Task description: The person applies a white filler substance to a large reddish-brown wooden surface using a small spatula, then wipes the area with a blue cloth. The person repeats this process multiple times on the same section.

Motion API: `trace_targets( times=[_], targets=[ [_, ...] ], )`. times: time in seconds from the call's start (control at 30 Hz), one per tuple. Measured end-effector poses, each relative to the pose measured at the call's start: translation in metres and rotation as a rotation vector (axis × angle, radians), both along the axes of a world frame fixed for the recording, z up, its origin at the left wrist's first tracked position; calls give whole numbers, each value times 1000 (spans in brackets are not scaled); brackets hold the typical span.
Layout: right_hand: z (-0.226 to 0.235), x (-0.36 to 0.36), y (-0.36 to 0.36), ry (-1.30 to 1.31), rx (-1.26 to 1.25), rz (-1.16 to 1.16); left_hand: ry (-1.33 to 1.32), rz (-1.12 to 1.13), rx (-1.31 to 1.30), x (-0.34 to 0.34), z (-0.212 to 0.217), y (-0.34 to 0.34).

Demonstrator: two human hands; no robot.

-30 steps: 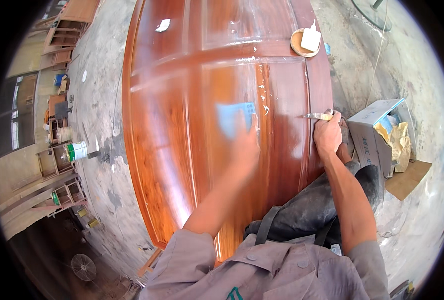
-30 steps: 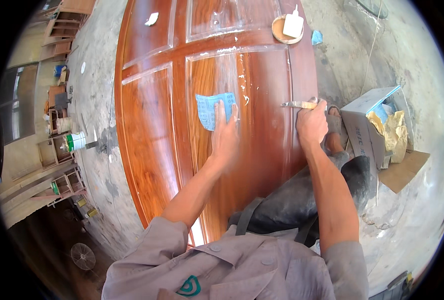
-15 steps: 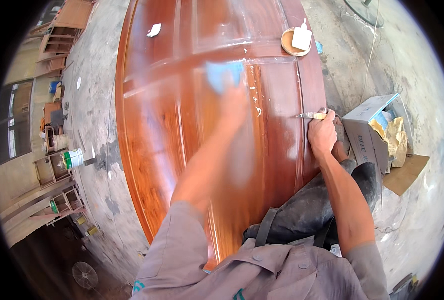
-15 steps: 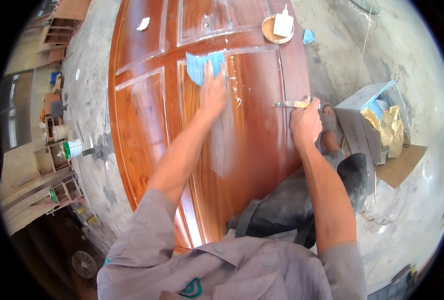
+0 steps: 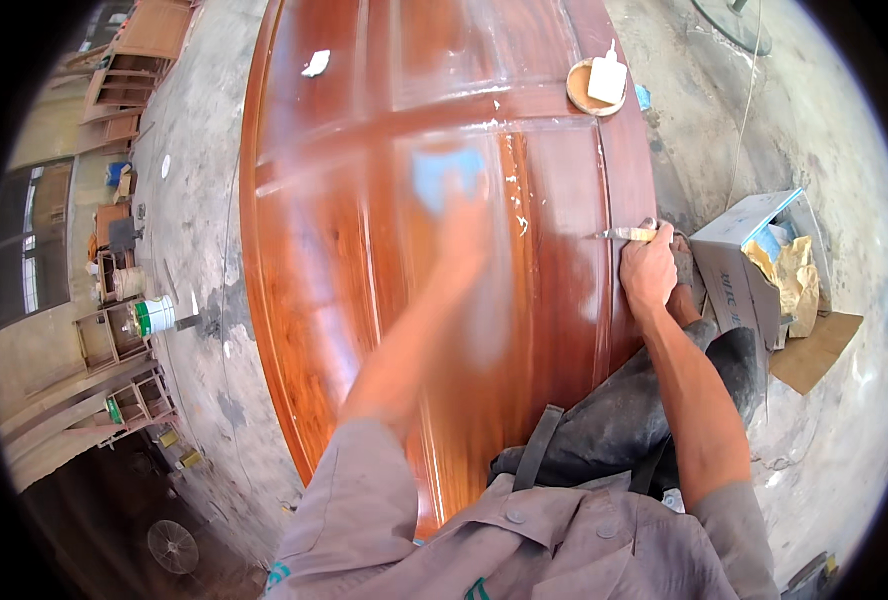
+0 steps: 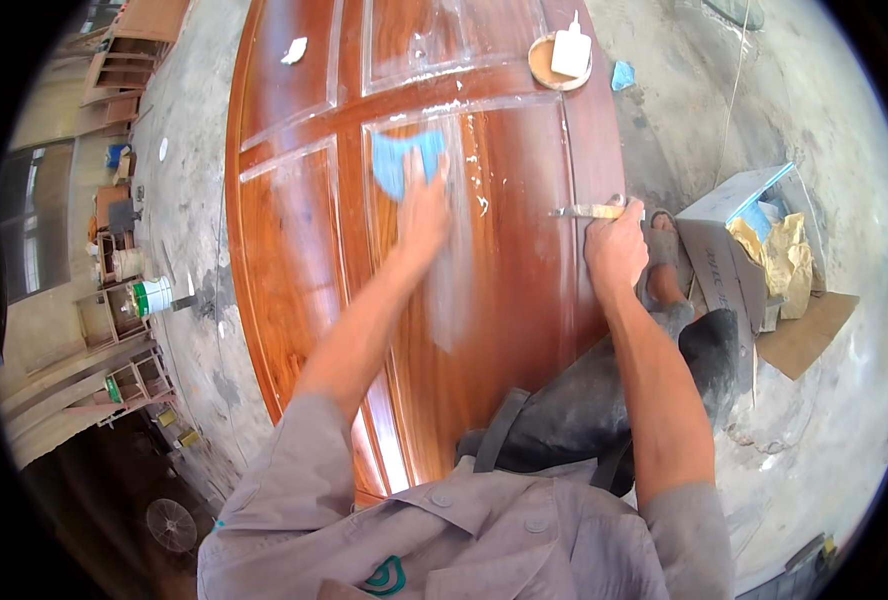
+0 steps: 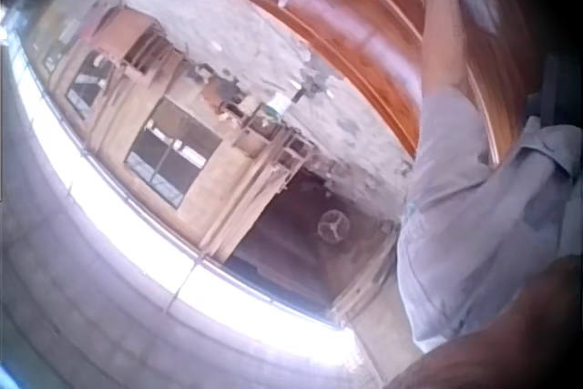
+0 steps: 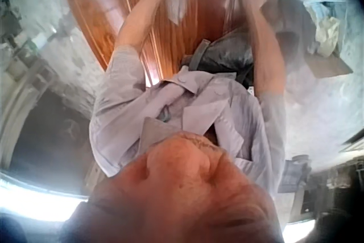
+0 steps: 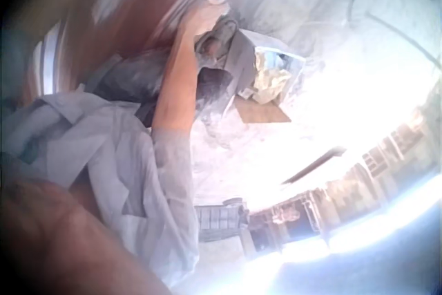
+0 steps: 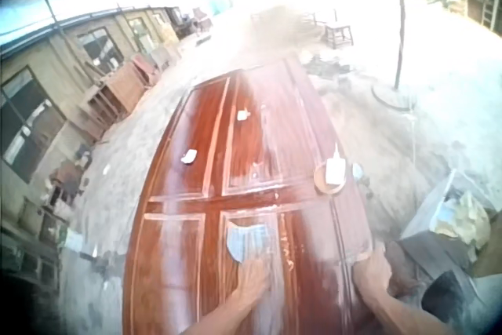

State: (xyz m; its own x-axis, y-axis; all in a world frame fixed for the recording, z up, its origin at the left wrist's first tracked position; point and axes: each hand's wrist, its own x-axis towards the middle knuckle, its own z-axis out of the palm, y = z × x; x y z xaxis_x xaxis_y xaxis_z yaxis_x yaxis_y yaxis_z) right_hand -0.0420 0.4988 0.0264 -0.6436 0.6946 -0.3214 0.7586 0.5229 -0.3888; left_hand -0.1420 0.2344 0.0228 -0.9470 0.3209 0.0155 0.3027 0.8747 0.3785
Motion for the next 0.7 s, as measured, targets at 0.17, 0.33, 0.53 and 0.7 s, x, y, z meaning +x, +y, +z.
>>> trace_targets(
  times=[0.17,0.33,0.53,0.7],
  targets=[
    [-3,-1,-1,26,18,6,2,-21,95,-12,0,-8],
    [-4,0,2,39,22,23,-29,3,72,-34,-8,-10],
    [2,-2,0,-6,0,8,-25,-23,190,-30,15,-11],
    [-1,0,7,1,-6,-15,-120,-32,50,-1,13,-13]
  ],
)
